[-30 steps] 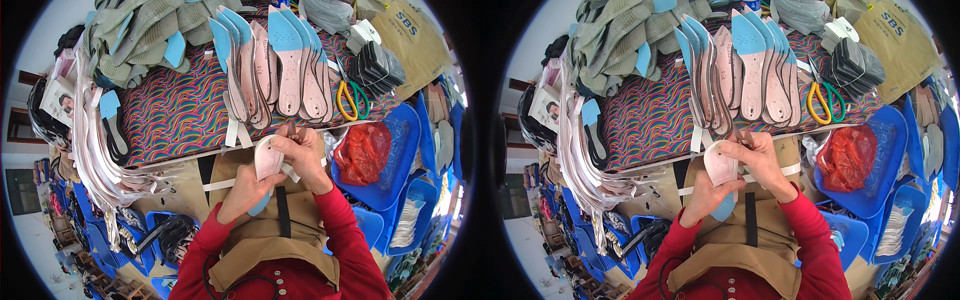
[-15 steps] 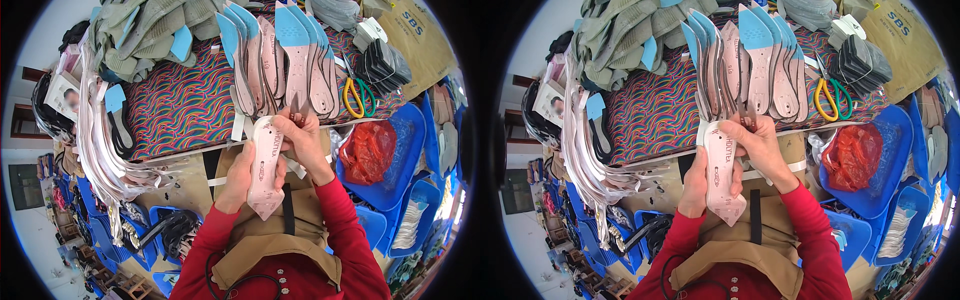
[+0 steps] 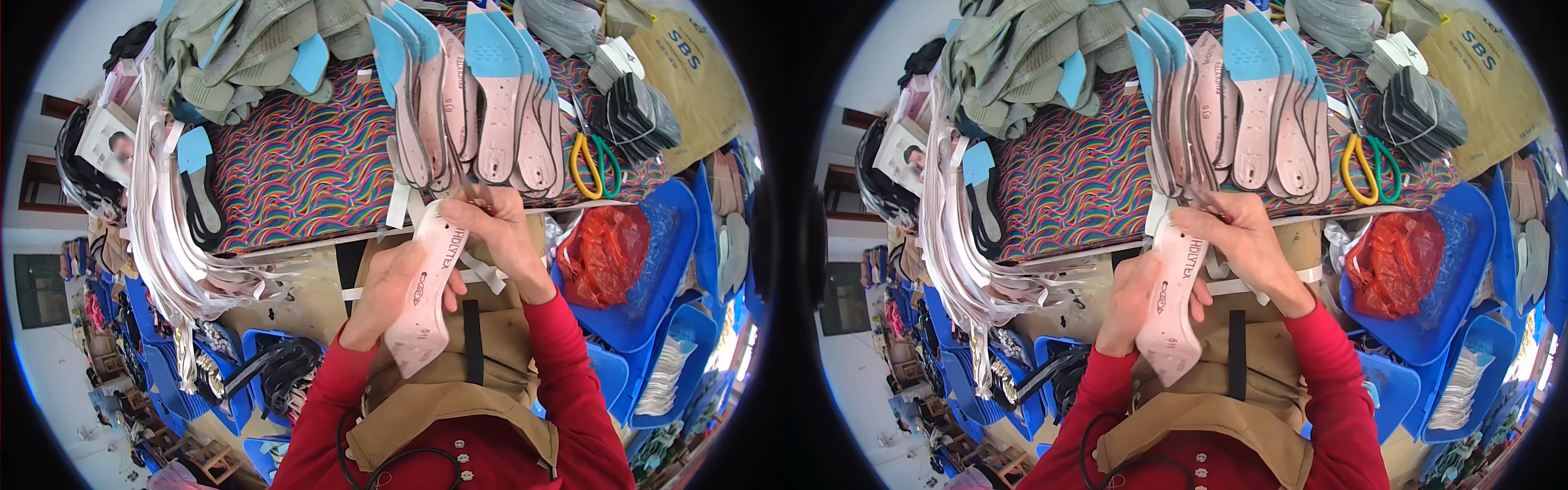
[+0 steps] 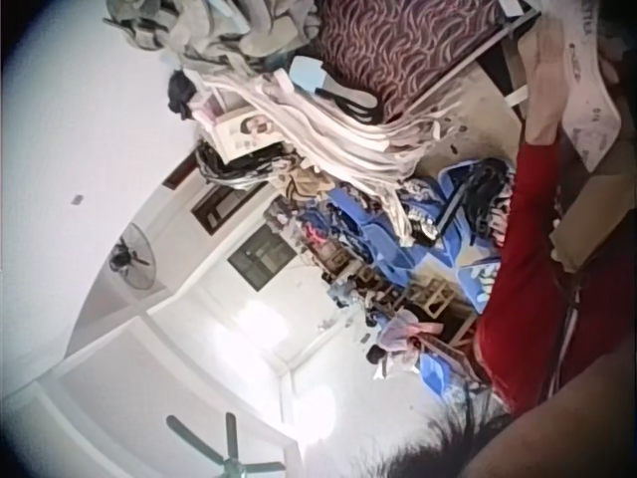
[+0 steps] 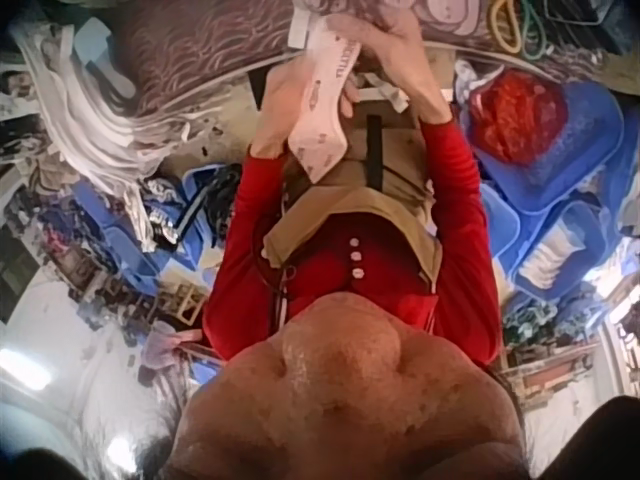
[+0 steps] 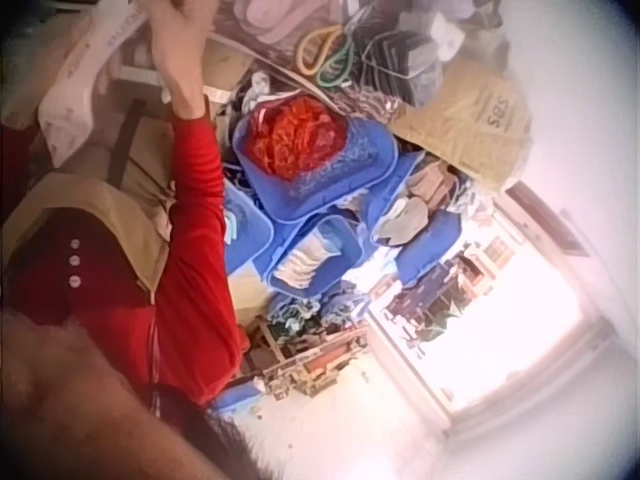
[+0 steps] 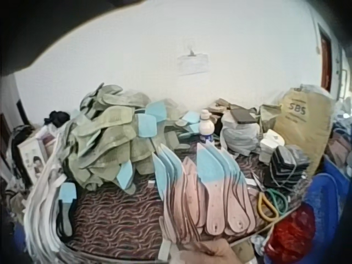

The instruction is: Applying adhesive strips and assembling shoe insoles and soles at a workbench.

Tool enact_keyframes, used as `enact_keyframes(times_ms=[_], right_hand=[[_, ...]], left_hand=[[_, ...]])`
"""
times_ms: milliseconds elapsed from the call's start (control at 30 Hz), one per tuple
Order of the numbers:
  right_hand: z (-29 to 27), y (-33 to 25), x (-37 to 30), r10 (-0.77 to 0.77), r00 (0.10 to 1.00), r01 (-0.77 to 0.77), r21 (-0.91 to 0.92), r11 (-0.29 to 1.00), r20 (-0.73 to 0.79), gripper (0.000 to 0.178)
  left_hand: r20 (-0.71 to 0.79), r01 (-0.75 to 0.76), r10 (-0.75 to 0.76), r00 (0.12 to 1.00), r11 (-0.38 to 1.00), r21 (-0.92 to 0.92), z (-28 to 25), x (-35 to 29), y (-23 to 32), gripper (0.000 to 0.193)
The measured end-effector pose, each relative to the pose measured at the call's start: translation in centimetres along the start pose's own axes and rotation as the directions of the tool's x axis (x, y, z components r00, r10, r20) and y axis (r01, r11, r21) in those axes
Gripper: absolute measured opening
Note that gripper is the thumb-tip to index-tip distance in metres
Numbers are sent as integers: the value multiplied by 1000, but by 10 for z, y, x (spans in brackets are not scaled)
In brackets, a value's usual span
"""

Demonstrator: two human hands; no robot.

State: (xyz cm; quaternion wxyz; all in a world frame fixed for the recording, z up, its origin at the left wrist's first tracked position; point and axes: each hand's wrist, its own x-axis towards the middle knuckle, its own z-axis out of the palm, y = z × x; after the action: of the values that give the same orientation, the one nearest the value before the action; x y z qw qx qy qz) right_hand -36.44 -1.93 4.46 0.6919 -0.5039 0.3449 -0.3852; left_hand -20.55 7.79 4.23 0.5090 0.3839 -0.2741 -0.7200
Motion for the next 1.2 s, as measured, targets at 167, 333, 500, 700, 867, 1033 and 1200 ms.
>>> enact_keyframes(times_ms=[167, 333, 500, 700, 867, 1033, 1200], right_hand=[[11, 4, -12, 200, 940, -114, 298, 948, -277, 17], [22, 19, -17, 231, 960, -148, 414, 898, -158, 19], [14, 29, -30, 120, 990, -113, 100, 989, -75, 24], [-23, 47, -57, -23, 1000, 12, -501, 865, -16, 23], [-41, 93, -53, -160, 983, 156, -865, 477, 89, 21], [-51, 112, -45, 102, 985, 133, -987, 95, 143, 18], [-63, 98, -48, 192, 974, 95, -989, 117, 116, 22]], left_hand=[[27, -305, 304, 952, 949, 77, -20, -3, 14, 37], [111, -601, 592, 799, 775, 196, -34, -7, 12, 43], [-521, -556, 595, 612, 792, 252, -105, -18, 47, 21], [-631, 30, 601, 491, 712, 702, -192, -6, 81, 22], [-231, 252, 916, 328, 151, 956, -173, 3, 57, 25], [54, 114, 964, 259, -86, 990, -105, -11, 12, 25], [-130, -84, 640, 758, 293, 952, -73, -24, -63, 23]])
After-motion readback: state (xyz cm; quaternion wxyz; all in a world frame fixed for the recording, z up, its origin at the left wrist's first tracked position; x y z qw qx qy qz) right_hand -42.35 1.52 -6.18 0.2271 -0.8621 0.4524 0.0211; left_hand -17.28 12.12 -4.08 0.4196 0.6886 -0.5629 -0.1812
